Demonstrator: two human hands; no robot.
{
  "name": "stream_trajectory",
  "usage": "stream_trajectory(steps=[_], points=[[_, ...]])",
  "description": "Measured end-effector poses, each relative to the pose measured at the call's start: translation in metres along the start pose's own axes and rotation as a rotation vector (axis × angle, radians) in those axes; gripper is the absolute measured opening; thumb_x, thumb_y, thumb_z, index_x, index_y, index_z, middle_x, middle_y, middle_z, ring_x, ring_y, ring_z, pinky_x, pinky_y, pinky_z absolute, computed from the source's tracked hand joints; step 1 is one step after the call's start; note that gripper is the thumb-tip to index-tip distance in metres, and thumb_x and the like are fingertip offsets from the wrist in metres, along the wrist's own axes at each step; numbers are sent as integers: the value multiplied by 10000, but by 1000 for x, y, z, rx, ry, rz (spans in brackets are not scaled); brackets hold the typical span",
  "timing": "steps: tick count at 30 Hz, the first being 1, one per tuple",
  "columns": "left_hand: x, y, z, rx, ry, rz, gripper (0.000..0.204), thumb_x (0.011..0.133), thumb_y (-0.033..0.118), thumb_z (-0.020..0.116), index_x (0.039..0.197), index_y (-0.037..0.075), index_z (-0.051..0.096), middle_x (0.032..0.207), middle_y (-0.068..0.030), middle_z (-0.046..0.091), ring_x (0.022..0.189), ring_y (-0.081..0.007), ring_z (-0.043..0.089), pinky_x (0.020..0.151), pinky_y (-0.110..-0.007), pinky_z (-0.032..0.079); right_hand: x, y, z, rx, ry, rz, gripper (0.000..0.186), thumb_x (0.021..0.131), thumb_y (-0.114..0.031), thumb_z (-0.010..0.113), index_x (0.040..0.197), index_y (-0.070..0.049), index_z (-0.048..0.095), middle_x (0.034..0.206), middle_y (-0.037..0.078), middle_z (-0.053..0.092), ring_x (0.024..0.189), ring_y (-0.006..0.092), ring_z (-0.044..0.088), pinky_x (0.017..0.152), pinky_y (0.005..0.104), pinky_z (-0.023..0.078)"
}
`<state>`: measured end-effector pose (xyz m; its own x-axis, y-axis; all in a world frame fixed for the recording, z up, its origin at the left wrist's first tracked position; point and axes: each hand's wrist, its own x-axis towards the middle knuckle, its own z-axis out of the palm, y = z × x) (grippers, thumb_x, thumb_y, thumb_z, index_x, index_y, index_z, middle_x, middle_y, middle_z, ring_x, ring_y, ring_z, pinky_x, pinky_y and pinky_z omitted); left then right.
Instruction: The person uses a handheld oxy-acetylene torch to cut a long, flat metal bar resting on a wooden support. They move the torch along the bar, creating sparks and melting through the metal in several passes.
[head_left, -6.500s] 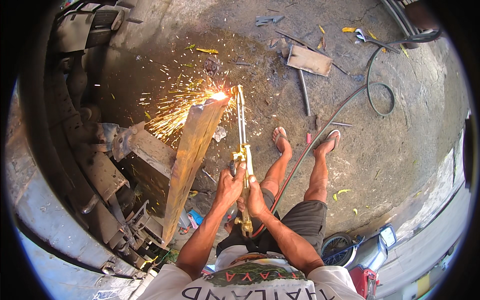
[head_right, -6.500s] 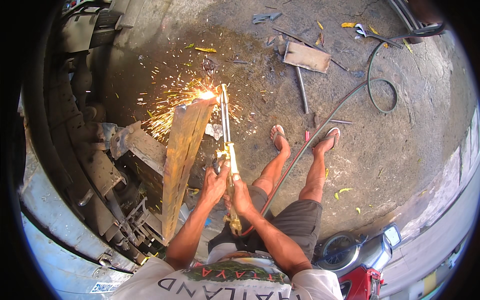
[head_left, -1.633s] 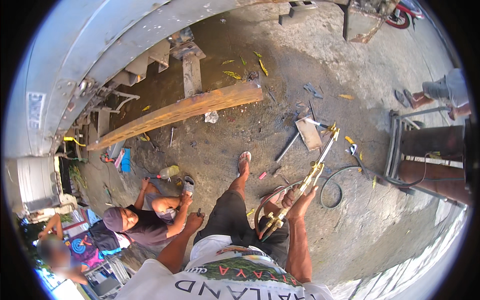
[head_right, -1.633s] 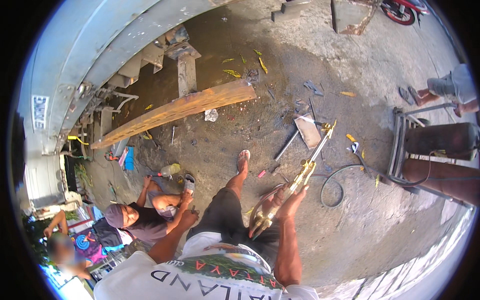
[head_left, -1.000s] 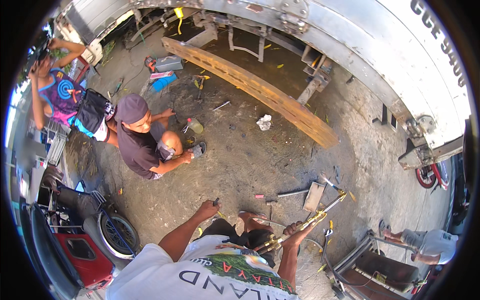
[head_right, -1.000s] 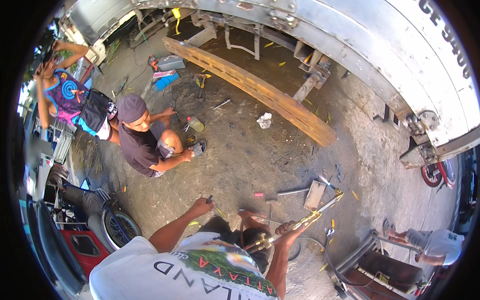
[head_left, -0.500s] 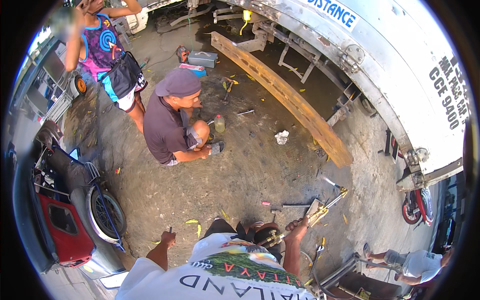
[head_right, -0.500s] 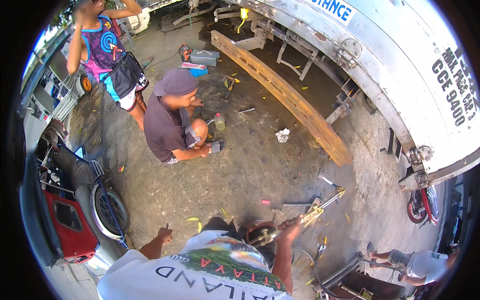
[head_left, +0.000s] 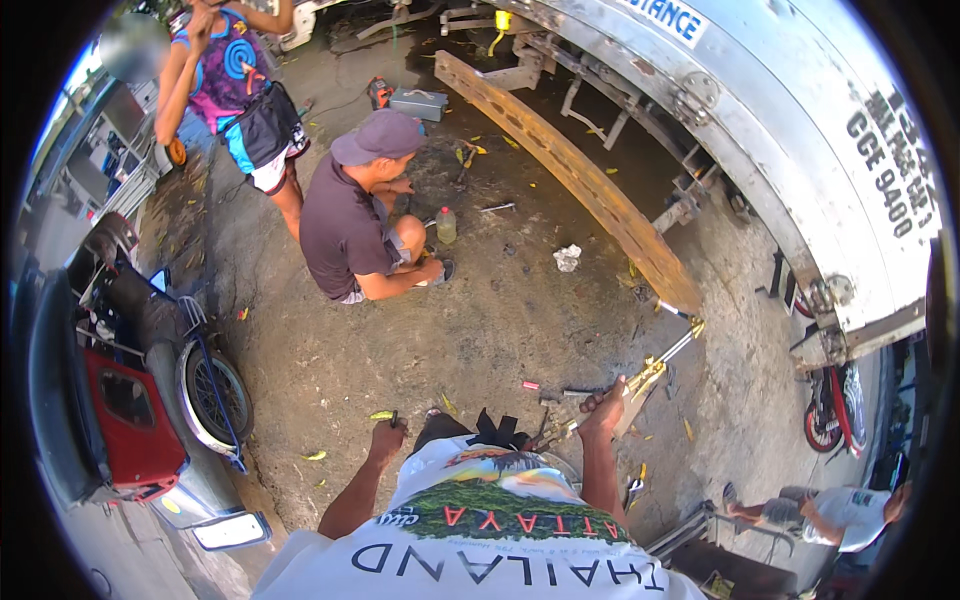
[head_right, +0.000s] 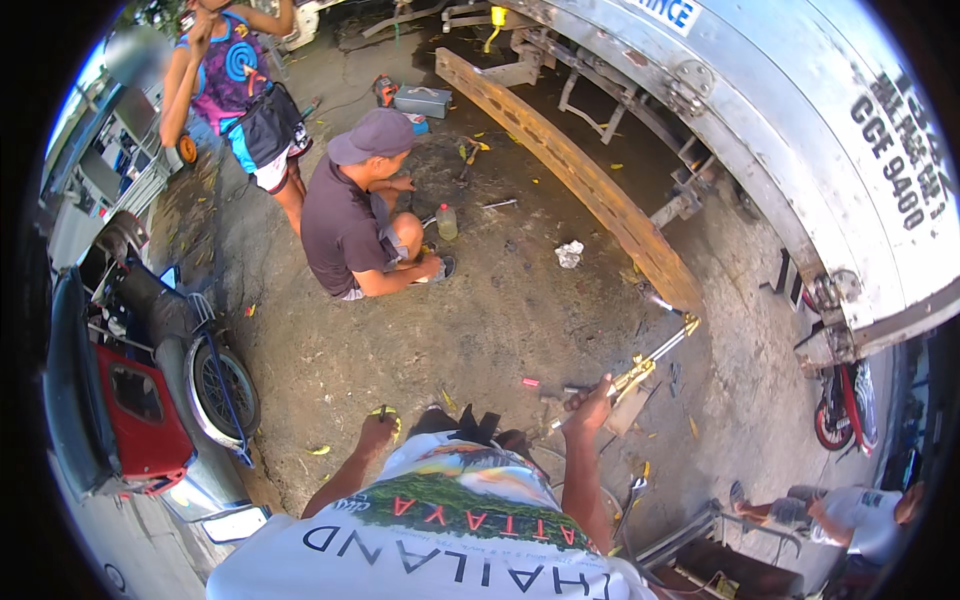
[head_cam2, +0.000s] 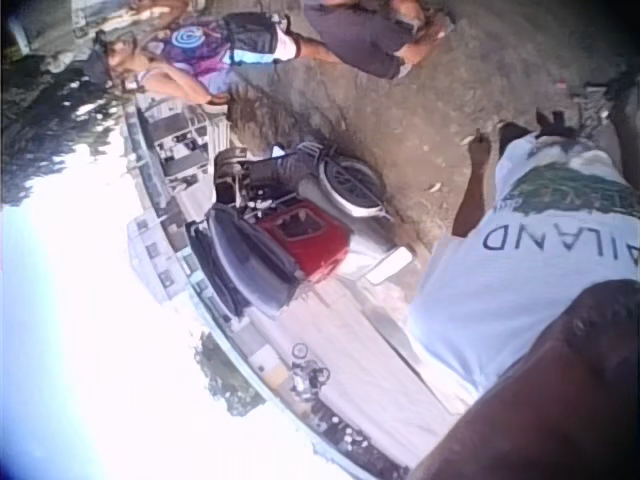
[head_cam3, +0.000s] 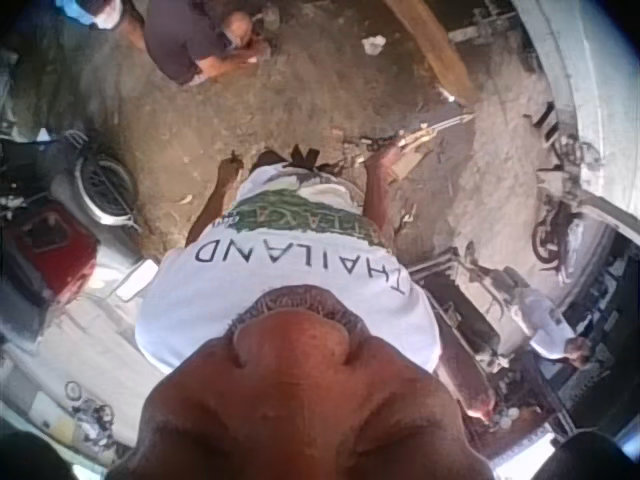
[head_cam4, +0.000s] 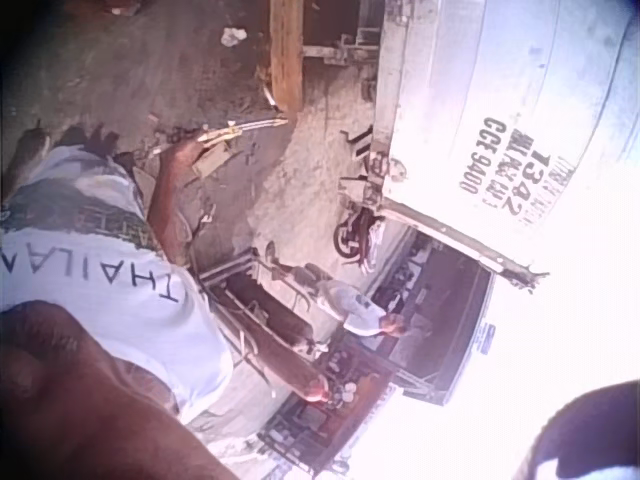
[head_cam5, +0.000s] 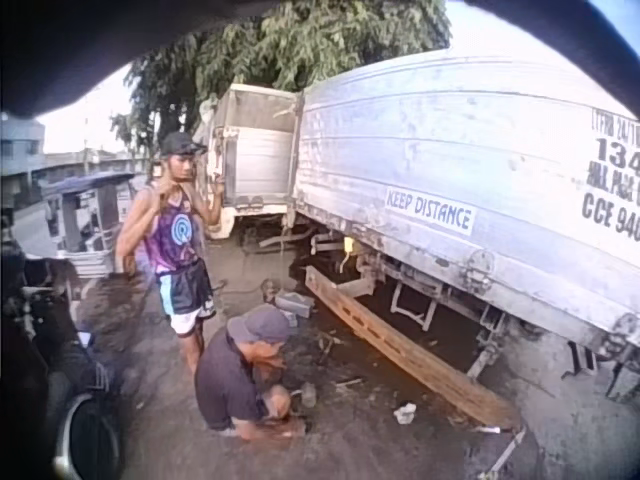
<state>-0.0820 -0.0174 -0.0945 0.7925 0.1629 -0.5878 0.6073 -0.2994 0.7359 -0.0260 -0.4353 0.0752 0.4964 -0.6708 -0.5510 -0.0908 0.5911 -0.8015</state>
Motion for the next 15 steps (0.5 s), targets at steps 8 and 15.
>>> stream_trajectory(steps=[8, 15], points=[[-40, 214, 138, 445, -577, 668, 429, 969, 359, 555, 1206, 12, 640, 950, -166, 719, 901, -245, 695, 826, -340, 522, 2, 3, -14, 142, -24, 107, 363, 908, -416, 656, 851, -143, 423, 579, -3, 393, 434, 131, 387, 396, 307, 326], [-75, 225, 203, 404, -1048, 280, 382, 984, 367, 548, 1045, 7, 662, 889, -89, 682, 786, -205, 653, 723, -361, 525, 3, 5, -56, 249, 123, 98, 368, 899, -426, 661, 851, -139, 435, 574, -7, 396, 433, 129, 382, 401, 305, 309]])
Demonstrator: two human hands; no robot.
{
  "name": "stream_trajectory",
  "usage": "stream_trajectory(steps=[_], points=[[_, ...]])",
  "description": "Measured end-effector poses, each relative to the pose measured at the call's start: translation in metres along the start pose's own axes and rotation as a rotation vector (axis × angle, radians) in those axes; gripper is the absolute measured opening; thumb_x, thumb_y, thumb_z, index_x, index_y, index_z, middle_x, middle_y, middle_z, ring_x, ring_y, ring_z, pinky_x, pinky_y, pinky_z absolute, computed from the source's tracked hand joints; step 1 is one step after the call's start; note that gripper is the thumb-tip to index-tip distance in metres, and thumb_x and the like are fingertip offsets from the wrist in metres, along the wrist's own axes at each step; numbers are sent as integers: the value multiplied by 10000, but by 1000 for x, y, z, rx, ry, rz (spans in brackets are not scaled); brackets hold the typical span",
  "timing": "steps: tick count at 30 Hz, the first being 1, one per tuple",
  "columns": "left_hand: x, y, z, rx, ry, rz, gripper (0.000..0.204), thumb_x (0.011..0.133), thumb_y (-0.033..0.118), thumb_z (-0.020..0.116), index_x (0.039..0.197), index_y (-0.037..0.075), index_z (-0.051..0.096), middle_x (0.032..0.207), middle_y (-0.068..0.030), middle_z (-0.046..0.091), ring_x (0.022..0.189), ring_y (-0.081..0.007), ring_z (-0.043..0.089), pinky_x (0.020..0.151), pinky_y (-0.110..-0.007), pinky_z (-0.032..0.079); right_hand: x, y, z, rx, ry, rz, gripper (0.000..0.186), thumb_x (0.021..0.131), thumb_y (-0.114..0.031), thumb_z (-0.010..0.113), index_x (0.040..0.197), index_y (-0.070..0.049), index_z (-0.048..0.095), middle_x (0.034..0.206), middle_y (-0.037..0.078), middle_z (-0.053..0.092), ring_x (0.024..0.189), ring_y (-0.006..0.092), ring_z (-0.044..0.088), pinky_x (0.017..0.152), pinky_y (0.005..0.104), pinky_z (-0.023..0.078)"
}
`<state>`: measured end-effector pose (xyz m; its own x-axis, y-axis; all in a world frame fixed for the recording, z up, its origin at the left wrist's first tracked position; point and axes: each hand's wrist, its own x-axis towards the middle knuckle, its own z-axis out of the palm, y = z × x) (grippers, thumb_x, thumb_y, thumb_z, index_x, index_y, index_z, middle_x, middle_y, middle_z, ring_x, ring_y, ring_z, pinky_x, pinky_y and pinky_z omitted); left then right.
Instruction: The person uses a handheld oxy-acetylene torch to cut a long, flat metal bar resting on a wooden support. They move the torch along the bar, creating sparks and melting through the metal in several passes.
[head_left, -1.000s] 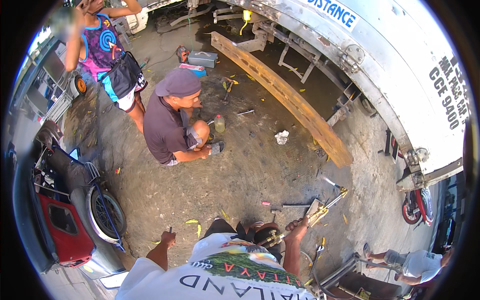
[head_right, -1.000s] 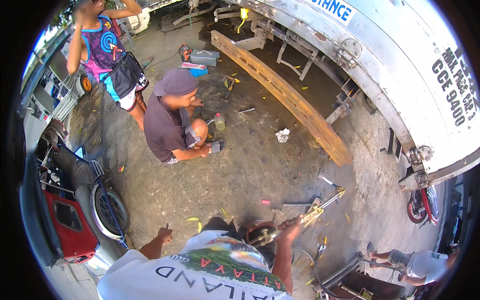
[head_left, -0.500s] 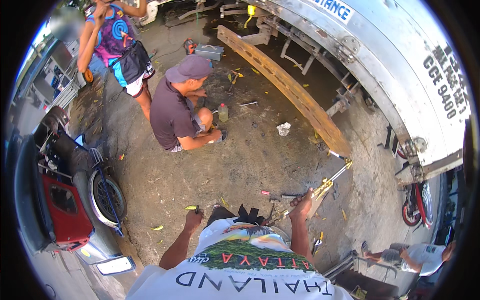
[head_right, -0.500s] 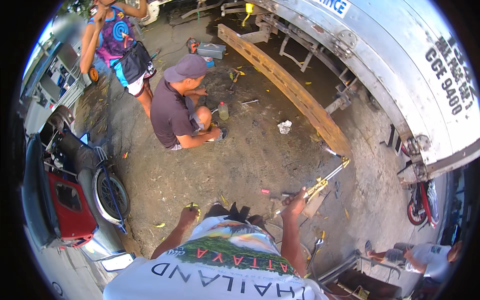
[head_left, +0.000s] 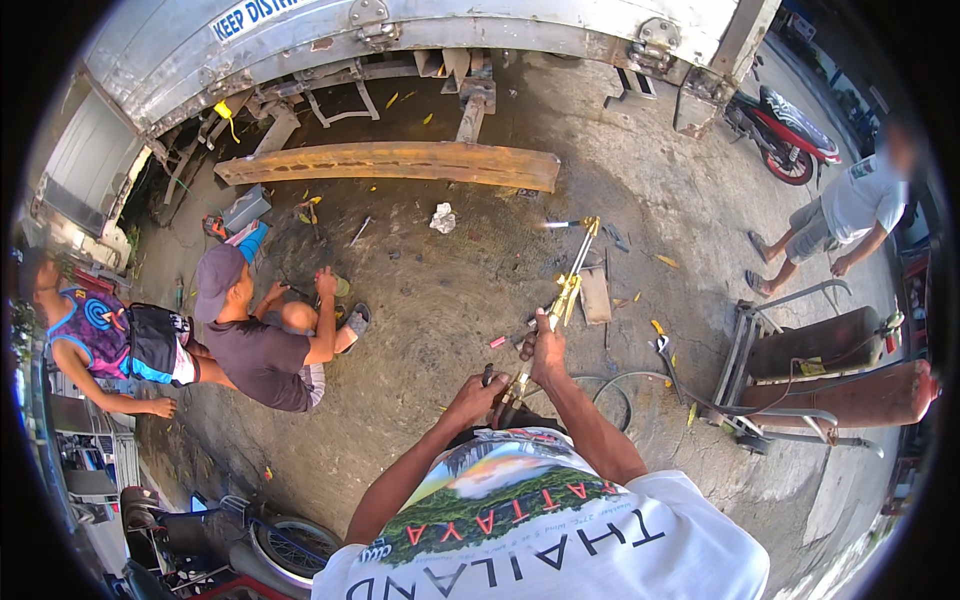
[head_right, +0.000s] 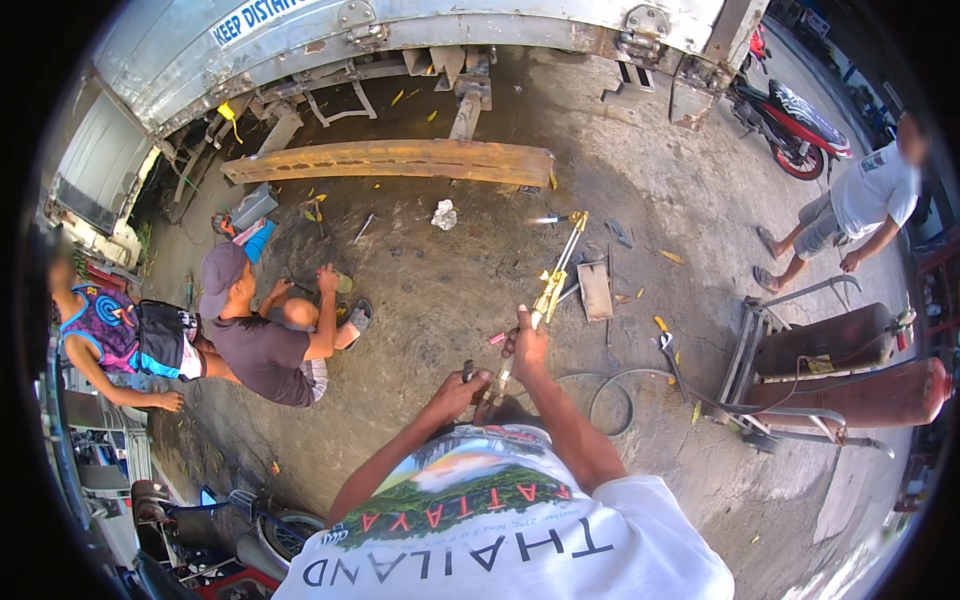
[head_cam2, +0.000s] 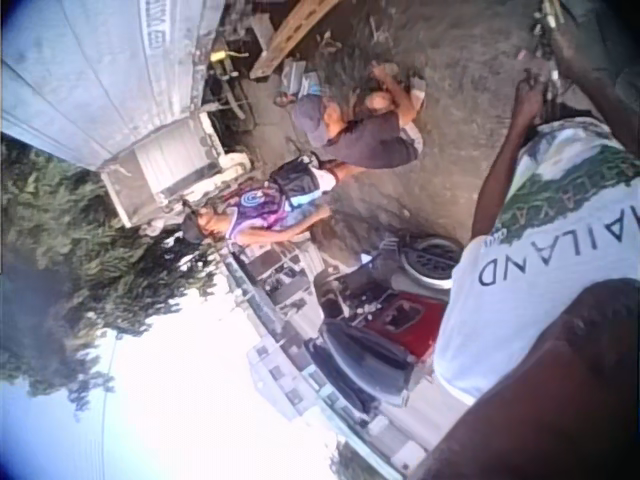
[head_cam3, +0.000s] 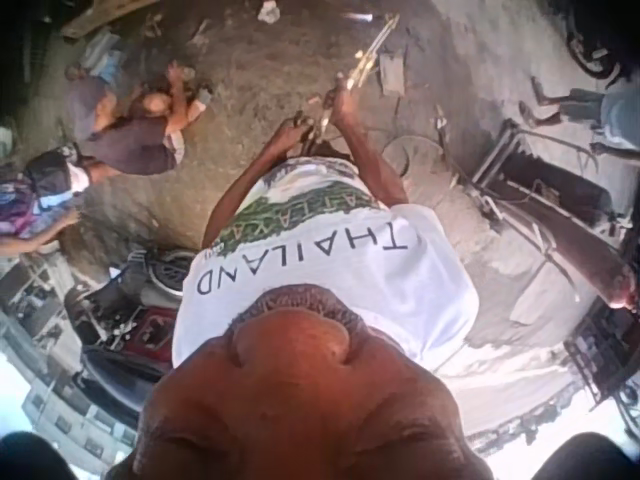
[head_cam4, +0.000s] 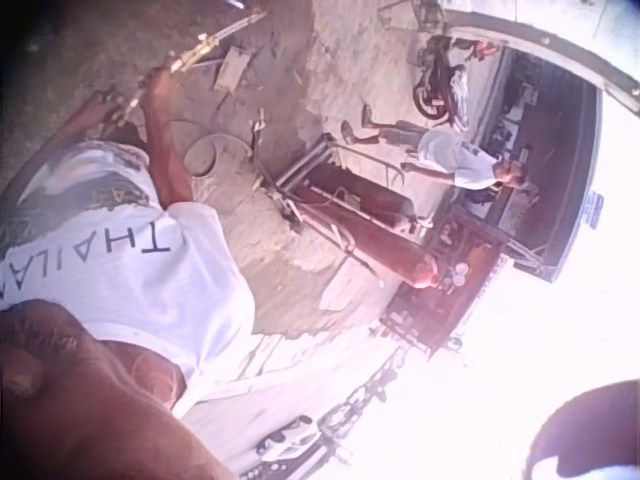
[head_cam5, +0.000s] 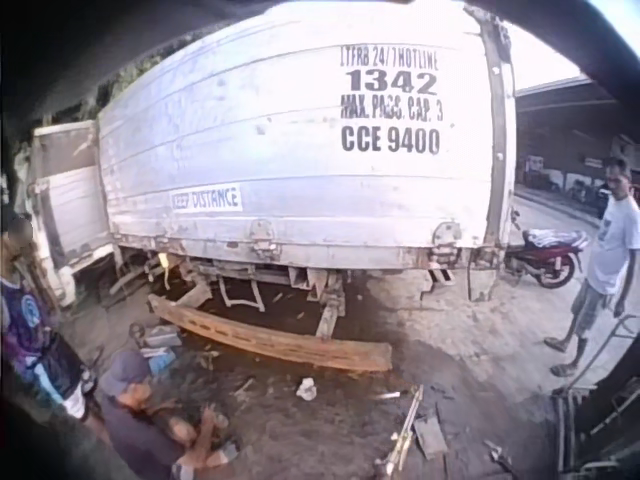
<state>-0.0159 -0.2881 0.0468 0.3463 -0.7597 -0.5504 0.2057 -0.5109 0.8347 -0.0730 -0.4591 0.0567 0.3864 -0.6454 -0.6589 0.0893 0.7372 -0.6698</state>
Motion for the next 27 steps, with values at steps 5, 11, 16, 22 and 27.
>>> stream_trajectory(steps=[5, 11, 16, 22, 27], points=[[26, -34, 5, -155, 51, -171, 411, 974, 388, 567, 972, -13, 655, 860, -86, 667, 729, -177, 637, 657, -328, 514, 5, -4, -17, 78, 41, 8, 349, 909, -404, 655, 869, -138, 433, 567, -1, 399, 438, 136, 390, 404, 320, 318], [33, -28, 13, 21, 60, -168, 487, 928, 458, 615, 947, -27, 657, 860, -100, 673, 709, -185, 638, 595, -339, 508, 10, -8, -27, 99, 64, 2, 406, 887, -451, 665, 834, -148, 401, 567, -16, 365, 447, 124, 351, 421, 307, 300], [23, -21, 16, 56, 44, 62, 499, 924, 473, 610, 885, -22, 651, 769, -84, 659, 636, -177, 622, 558, -321, 489, 10, -10, -25, 83, 55, 12, 409, 883, -459, 666, 827, -153, 401, 568, -17, 363, 450, 125, 347, 425, 303, 299], [7, 0, 7, -31, 4, -51, 466, 957, 453, 566, 760, 32, 602, 625, -24, 548, 553, -127, 518, 504, -309, 420, 9, -5, -18, 56, 16, 5, 404, 895, -448, 664, 824, -151, 400, 574, -5, 380, 453, 135, 366, 424, 312, 306], [-8, 6, -8, -56, -44, -65, 485, 965, 468, 549, 763, 31, 603, 643, -24, 547, 557, -122, 490, 511, -332, 408, 4, 7, -10, 44, 42, 1, 398, 904, -463, 647, 836, -154, 406, 581, -13, 353, 465, 132, 363, 426, 310, 302]])
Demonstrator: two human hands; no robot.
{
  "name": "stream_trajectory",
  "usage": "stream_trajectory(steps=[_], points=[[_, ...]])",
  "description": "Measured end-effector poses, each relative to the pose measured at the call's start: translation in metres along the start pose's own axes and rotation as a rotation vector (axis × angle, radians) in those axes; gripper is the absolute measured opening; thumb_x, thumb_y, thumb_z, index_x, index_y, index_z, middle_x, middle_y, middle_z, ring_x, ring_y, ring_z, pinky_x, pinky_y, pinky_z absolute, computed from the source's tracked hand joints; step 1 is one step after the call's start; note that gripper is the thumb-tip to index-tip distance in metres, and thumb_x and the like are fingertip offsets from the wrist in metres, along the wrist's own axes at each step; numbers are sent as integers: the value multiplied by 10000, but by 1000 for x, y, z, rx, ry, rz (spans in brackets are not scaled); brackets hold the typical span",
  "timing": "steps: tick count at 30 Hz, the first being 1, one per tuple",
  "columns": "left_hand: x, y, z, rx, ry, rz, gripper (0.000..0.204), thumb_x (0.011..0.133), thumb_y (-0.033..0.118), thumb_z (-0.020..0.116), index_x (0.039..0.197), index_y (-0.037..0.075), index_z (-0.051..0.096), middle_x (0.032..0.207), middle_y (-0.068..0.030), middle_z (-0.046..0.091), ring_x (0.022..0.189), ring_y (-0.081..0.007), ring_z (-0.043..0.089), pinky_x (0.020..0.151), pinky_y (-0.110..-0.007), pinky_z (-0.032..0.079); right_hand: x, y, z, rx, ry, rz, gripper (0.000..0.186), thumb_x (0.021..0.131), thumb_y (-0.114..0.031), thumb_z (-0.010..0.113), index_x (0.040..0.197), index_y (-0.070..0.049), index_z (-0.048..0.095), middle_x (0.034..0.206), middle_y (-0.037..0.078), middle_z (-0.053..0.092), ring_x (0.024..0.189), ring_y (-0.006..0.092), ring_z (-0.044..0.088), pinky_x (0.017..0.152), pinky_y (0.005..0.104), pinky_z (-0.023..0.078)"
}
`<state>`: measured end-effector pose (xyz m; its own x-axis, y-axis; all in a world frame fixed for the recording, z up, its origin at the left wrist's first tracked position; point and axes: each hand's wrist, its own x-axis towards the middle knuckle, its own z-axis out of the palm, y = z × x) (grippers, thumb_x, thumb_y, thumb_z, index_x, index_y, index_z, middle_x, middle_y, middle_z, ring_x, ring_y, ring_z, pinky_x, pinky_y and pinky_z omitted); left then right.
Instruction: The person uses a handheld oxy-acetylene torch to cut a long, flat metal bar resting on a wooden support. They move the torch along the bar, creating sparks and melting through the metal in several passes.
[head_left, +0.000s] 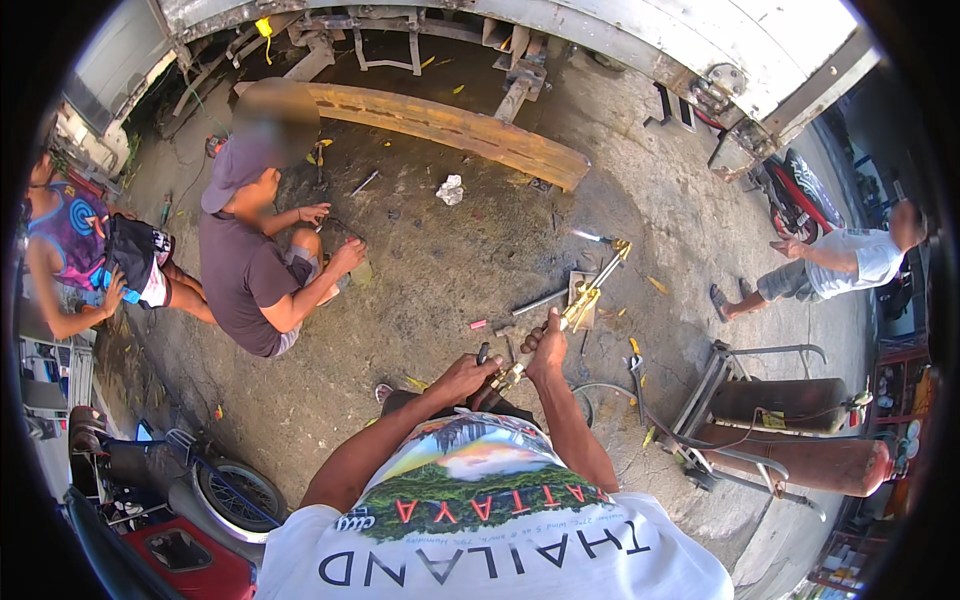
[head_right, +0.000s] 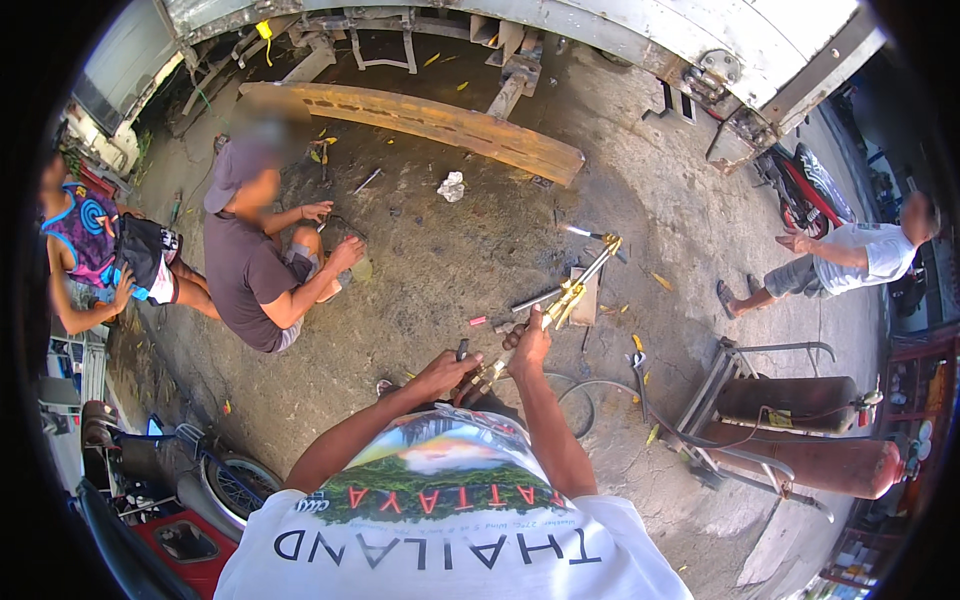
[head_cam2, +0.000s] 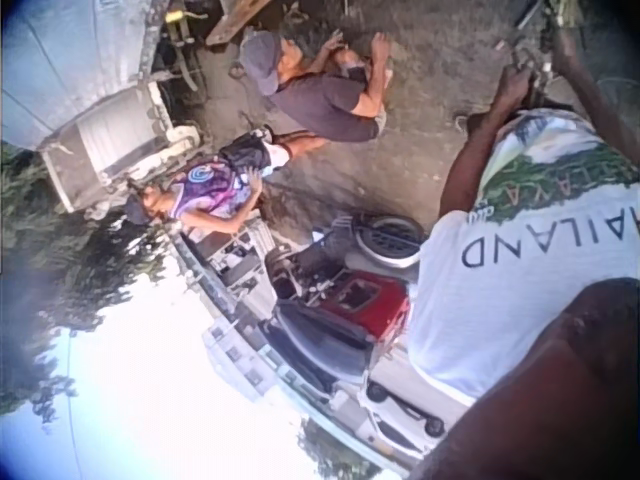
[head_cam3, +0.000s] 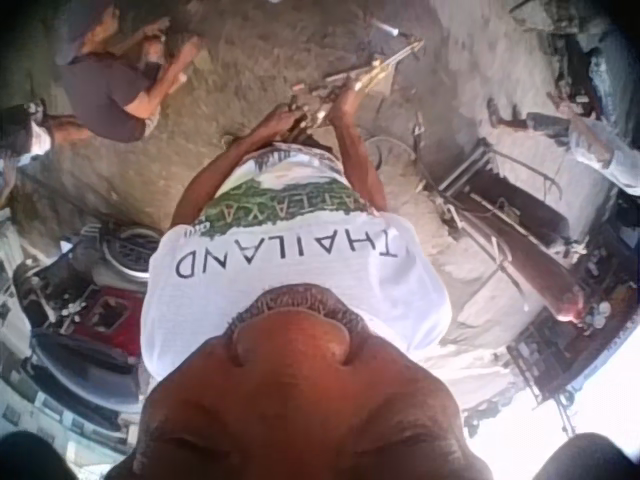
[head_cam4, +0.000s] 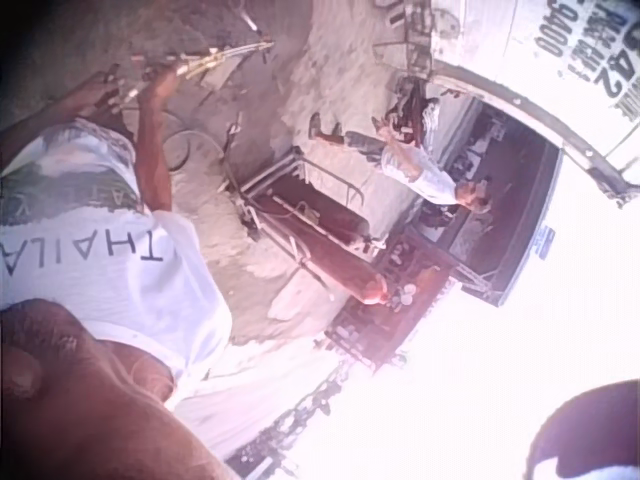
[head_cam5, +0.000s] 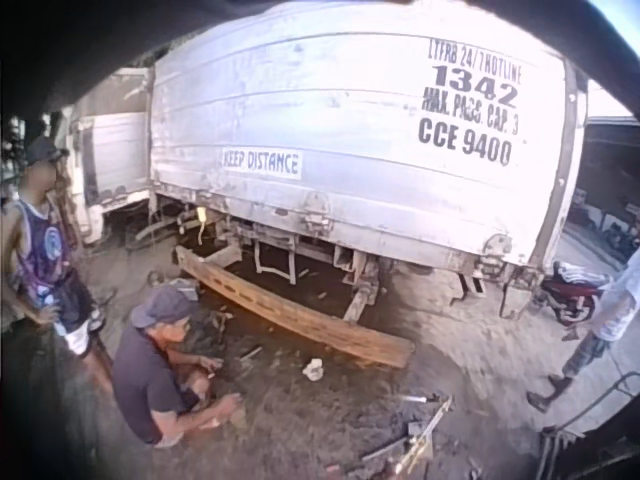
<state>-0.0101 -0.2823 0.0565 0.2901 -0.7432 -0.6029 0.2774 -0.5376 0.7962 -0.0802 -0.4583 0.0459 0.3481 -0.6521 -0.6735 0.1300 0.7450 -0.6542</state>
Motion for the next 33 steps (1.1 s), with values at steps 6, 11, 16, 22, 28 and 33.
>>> stream_trajectory(steps=[6, 11, 16, 22, 28, 33], points=[[-8, -40, -46, -230, 7, 43, 549, 959, 498, 547, 879, -35, 653, 762, -104, 658, 681, -199, 644, 618, -341, 519, -13, 31, 30, -36, 46, -76, 411, 909, -483, 629, 866, -153, 388, 603, -12, 349, 477, 126, 342, 431, 309, 298], [-51, -72, -124, -392, 284, 127, 604, 939, 523, 573, 909, -73, 669, 852, -160, 693, 781, -221, 679, 745, -336, 545, -19, 53, 57, 10, 110, -151, 408, 915, -473, 625, 825, -144, 401, 610, -8, 361, 487, 127, 349, 441, 301, 295], [-132, -159, -220, -334, 628, -6, 538, 932, 477, 604, 861, -50, 684, 769, -128, 687, 734, -211, 665, 705, -332, 521, -35, 66, 89, 1, 202, -276, 379, 919, -451, 621, 840, -143, 415, 607, -5, 380, 483, 128, 368, 447, 308, 309], [-235, -390, -255, 112, 673, -536, 580, 880, 488, 652, 658, -48, 631, 561, -175, 611, 550, -298, 631, 533, -447, 438, -53, 73, 118, -37, 229, -410, 409, 912, -471, 613, 800, -141, 398, 608, -7, 369, 490, 125, 374, 445, 296, 317], [-304, -401, -205, 409, 273, -544, 503, 902, 407, 612, 707, -52, 540, 596, -175, 582, 565, -308, 639, 535, -438, 481, -74, 73, 134, -25, 224, -417, 406, 911, -487, 615, 840, -147, 406, 616, -15, 348, 494, 117, 361, 450, 289, 319], [-272, -380, -189, 310, 237, -579, 393, 923, 343, 591, 916, -28, 462, 750, -197, 589, 662, -322, 651, 595, -449, 513, -79, 86, 161, 37, 148, -294, 404, 917, -494, 608, 824, -163, 397, 610, -33, 329, 498, 102, 341, 462, 275, 300]])
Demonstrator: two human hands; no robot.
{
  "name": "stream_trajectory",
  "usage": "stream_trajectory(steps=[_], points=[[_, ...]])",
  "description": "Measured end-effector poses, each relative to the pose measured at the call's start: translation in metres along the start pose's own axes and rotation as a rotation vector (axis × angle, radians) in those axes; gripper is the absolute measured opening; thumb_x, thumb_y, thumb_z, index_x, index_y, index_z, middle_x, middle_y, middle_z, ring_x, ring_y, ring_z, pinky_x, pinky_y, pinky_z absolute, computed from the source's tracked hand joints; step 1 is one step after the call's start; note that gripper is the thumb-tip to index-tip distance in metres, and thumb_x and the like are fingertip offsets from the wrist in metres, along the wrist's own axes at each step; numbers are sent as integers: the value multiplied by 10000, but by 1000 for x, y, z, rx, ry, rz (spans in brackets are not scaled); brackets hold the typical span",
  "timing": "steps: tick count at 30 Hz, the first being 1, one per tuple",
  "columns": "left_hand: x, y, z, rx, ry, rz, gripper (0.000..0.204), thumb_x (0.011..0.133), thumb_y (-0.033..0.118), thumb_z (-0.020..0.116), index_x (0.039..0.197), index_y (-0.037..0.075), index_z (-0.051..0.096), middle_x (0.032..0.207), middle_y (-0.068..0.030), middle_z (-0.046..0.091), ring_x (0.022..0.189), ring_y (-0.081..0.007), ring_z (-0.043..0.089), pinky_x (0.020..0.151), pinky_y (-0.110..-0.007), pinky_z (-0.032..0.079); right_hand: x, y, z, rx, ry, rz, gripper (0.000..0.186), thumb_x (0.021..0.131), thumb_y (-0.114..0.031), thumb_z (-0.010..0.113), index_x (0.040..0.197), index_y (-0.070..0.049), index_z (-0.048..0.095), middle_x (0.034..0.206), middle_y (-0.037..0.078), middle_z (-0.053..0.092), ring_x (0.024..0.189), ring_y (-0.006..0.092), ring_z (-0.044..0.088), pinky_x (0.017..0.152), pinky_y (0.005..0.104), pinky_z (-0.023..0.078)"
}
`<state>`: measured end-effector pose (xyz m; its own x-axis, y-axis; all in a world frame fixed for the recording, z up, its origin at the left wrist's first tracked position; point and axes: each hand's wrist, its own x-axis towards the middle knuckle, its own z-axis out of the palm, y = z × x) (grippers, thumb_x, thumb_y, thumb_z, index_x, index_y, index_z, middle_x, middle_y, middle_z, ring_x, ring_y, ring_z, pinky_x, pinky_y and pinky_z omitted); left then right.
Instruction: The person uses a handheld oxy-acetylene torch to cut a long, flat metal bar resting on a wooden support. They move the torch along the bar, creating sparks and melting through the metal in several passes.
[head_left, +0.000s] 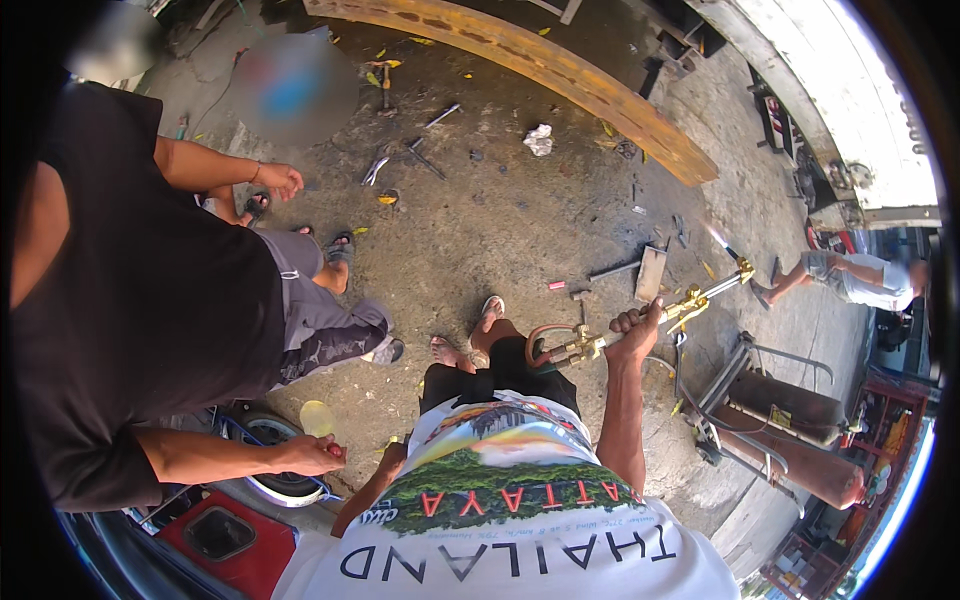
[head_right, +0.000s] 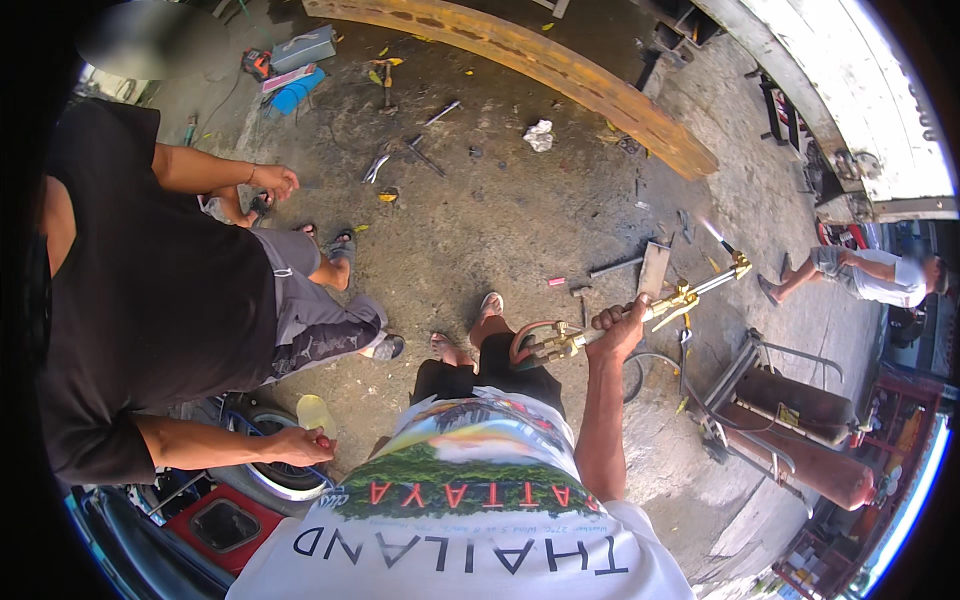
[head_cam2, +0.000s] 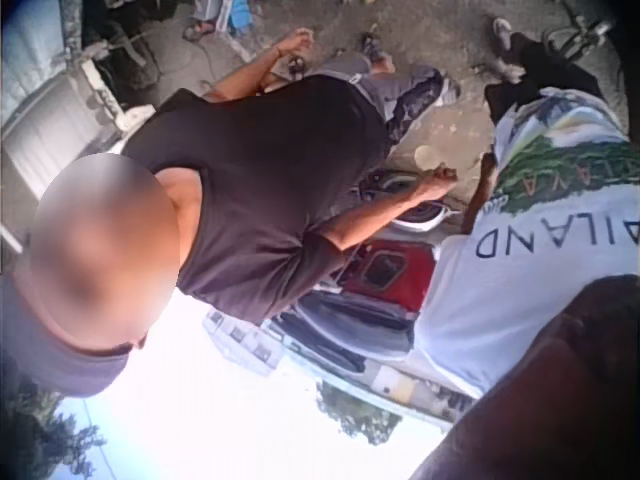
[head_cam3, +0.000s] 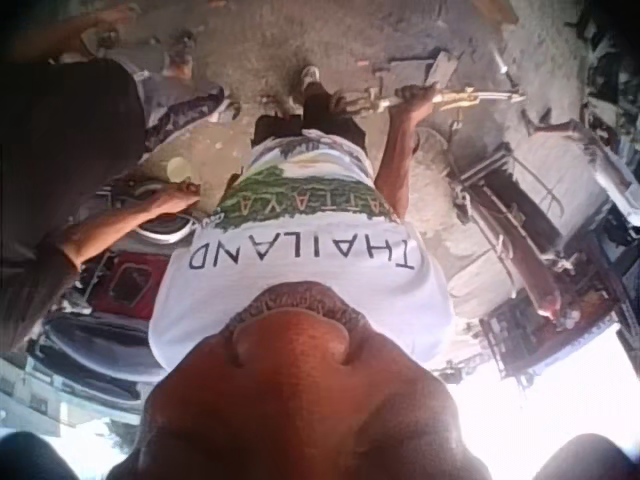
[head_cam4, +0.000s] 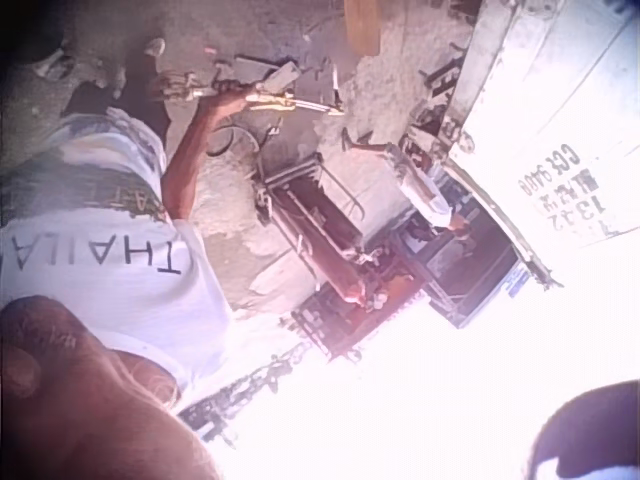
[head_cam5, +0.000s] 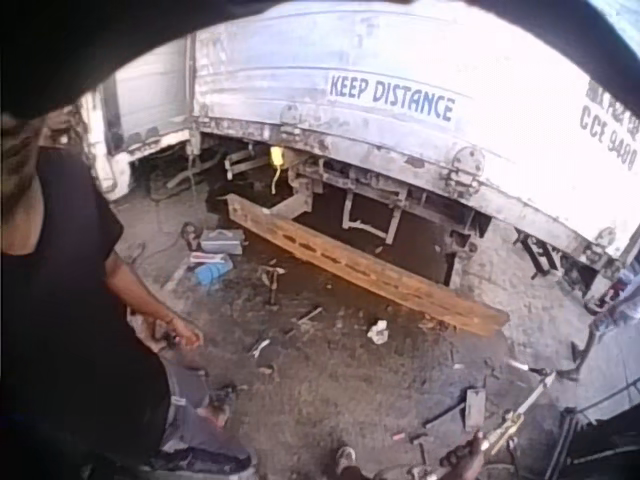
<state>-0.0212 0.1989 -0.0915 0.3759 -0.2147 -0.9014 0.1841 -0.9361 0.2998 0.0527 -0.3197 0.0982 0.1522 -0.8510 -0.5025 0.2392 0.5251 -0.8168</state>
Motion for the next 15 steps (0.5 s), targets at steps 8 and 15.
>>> stream_trajectory(steps=[8, 15], points=[[137, 25, -173, 254, -57, 64, 433, 956, 241, 557, 1250, 11, 336, 996, -232, 599, 816, -344, 669, 691, -468, 564, 23, 40, 68, -130, -116, 194, 374, 934, -500, 579, 827, -181, 417, 605, -35, 326, 498, 103, 320, 473, 275, 286], [138, -23, -447, 717, -179, 132, 534, 980, 251, 496, 1439, 45, 317, 1185, -255, 610, 978, -371, 662, 809, -481, 565, 23, 69, 161, -277, -309, 363, 400, 939, -491, 581, 786, -164, 409, 569, -12, 346, 461, 124, 352, 431, 295, 295]])
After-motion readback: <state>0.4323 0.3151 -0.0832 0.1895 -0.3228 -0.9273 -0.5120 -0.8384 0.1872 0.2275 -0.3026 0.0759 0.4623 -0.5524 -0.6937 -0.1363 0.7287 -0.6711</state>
